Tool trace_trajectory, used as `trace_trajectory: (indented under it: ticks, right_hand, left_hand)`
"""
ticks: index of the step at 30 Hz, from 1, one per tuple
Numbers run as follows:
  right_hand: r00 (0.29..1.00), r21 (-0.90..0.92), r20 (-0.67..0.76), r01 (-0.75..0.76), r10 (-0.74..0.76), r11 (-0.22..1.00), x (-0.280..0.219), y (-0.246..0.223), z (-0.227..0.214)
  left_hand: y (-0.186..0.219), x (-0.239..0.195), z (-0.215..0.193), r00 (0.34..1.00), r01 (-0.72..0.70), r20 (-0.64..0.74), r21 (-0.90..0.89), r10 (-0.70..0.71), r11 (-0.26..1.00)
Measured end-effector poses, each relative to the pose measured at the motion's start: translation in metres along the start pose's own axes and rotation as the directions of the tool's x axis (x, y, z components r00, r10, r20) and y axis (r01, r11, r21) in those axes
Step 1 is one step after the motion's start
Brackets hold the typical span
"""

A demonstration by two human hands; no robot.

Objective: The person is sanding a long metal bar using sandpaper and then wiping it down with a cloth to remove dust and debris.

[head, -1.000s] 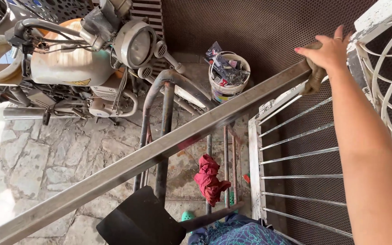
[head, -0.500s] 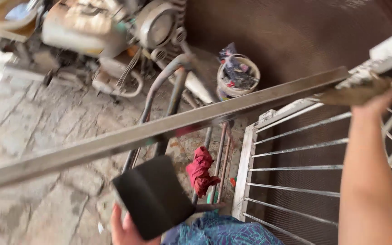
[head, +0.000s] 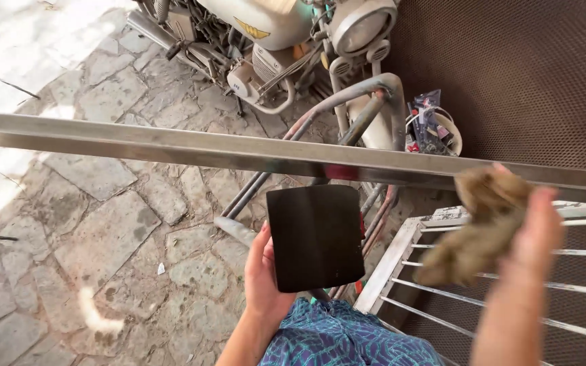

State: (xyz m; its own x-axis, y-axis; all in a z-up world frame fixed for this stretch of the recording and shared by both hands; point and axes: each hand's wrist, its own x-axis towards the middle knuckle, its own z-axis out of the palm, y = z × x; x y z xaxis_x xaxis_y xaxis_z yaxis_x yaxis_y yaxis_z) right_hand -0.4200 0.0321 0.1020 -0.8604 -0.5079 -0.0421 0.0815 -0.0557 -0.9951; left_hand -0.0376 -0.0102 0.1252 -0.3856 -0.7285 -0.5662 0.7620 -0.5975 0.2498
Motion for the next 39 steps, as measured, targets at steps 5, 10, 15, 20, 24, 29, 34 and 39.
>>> trace_trajectory:
  ticks: [5,10,15,20,24,29,34,39]
  right_hand:
    - [0.689,0.184,0.515,0.492,-0.51,0.851,-0.033,-0.001,0.148]
    - [0.621,-0.626,0.751,0.778,-0.222,0.059,-0.036,0.049,0.198]
    - [0.562,-0.472,0.73,0.826,-0.389,0.309,-0.057,0.033,0.173]
    - [0.591,0.089,0.804,-0.225,0.063,0.97,-0.118,0.049,0.128]
    - [0.294,0.198,0.951,-0.815,0.094,0.545,-0.137,0.074,0.086]
    - [0.587,0.28,0.736,-0.717,0.337,0.639,-0.132,0.025,0.051]
    - [0.788,0.264,0.108,-0.611,0.606,0.746,-0.077,0.01,0.003]
    - [0.899,-0.609,-0.212,0.186,-0.384,0.771,0.015,0.009,-0.017]
  left_hand:
    - [0.015,-0.009,-0.022,0.998,-0.021,-0.059,-0.053,0.018,0.998]
    - [0.03,-0.012,-0.041,0.997,-0.07,-0.031,-0.089,0.067,0.994]
    - [0.033,0.0,-0.051,0.99,-0.136,0.009,-0.087,0.137,0.987]
    - [0.028,0.008,-0.001,0.993,0.011,-0.121,0.078,-0.001,0.997]
    - [0.011,0.004,0.051,0.909,0.29,-0.415,0.558,-0.041,0.778]
    - [-0.031,0.091,0.016,0.838,-0.523,0.545,0.819,-0.03,0.236]
    - [-0.029,0.159,0.075,0.595,-0.673,0.8,0.544,0.069,-0.5]
    - [-0.05,0.269,0.069,0.317,-0.422,0.941,0.25,0.117,-0.871]
